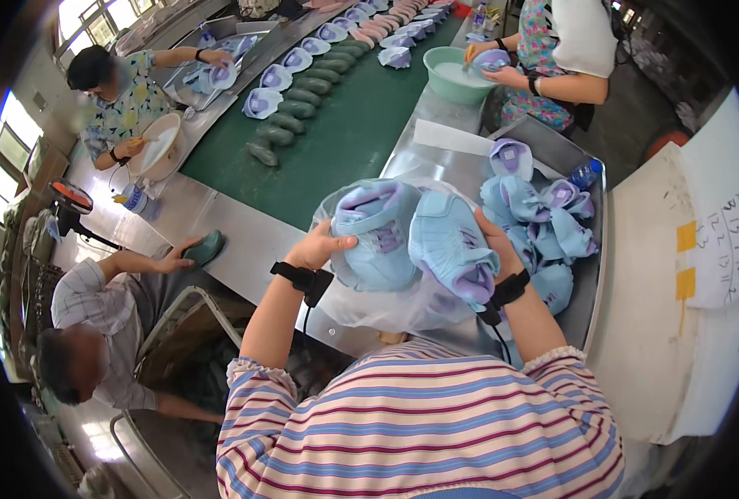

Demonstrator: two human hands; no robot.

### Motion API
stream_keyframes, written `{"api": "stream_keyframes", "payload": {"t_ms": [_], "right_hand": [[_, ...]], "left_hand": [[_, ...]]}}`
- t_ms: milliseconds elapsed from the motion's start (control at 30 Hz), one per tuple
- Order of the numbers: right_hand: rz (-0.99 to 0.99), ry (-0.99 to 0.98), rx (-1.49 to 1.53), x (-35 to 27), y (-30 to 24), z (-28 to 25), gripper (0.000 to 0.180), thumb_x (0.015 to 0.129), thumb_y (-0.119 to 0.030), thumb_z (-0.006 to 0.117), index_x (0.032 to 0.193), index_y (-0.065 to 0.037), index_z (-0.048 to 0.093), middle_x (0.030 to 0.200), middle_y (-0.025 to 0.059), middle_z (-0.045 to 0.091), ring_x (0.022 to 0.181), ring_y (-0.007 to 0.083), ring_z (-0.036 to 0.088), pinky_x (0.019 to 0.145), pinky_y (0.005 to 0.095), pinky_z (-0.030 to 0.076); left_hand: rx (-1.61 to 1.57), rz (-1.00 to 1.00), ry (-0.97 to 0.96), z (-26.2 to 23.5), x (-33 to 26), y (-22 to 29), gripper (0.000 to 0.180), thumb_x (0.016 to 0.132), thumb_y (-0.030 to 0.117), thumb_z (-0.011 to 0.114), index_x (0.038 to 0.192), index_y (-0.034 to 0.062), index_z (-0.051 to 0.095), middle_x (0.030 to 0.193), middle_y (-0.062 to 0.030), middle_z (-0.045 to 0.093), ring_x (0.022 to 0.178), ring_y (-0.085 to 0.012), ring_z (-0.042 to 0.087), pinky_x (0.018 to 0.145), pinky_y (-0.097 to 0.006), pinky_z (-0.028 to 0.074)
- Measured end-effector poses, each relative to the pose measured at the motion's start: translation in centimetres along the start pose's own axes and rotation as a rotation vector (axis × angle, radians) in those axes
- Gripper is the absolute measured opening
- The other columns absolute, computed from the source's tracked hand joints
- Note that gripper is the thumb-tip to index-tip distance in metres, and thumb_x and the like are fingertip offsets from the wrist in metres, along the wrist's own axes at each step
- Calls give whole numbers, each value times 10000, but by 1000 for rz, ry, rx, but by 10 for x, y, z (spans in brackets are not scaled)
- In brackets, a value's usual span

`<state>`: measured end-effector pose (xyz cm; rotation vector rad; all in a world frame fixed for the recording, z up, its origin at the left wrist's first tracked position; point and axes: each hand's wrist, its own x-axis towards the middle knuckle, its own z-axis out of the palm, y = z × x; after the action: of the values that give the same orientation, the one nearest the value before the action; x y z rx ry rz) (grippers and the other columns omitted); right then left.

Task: The person repeatedly takes light blue slippers from a plastic bag, folds them, and places them into clear plastic bags on a metal table. The person also moves the filled bags to a nearby surface. Other workers are visible at a conveyor belt in the background.

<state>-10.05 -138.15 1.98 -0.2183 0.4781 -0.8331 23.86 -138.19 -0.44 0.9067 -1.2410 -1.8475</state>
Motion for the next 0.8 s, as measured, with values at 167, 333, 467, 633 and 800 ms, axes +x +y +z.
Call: {"api": "stream_keyframes", "payload": {"t_ms": [167, 333, 467, 633, 800], "right_hand": [[-192, -144, -199, -19, 11, -2, 588, 891, -367, 599, 1318, -4, 420, 1241, 148, 552, 1093, 267, 570, 952, 408, 467], [-303, -96, -37, -20, 29, -8, 629, 838, -352, 672, 1324, -29, 438, 1266, 106, 537, 1153, 235, 520, 992, 377, 423], [-505, -65, -518, -9, 28, -3, 564, 782, -255, 745, 1249, -16, 536, 1208, 27, 523, 1116, 187, 499, 962, 297, 389], [-710, -26, -606, -25, 35, -2, 404, 736, -159, 774, 1084, -4, 639, 1228, 6, 483, 1121, 153, 484, 920, 275, 400], [-650, -215, -333, -47, 12, -55, 301, 704, -103, 767, 977, -36, 659, 939, 50, 645, 888, 205, 626, 840, 357, 494]], "left_hand": [[-321, 203, 276, 45, 7, -24, 539, 858, 201, 672, 1297, -13, 445, 1241, -97, 553, 1130, -217, 523, 967, -339, 411], [-393, 334, 350, 100, 36, -66, 469, 864, 144, 626, 1278, 9, 452, 1266, -92, 530, 1140, -216, 517, 947, -367, 428], [3, 447, 393, 94, 45, -148, 446, 863, 94, 591, 1283, 2, 472, 1241, -112, 548, 1111, -197, 527, 917, -349, 440], [421, 676, 696, 72, 46, -76, 407, 801, 125, 667, 1188, 42, 570, 1218, -170, 541, 1129, -300, 526, 963, -383, 407], [805, 1063, 1013, 47, 23, 37, 146, 609, -19, 684, 690, 100, 705, 1427, -149, 348, 1267, -348, 402, 1026, -397, 352]]}}
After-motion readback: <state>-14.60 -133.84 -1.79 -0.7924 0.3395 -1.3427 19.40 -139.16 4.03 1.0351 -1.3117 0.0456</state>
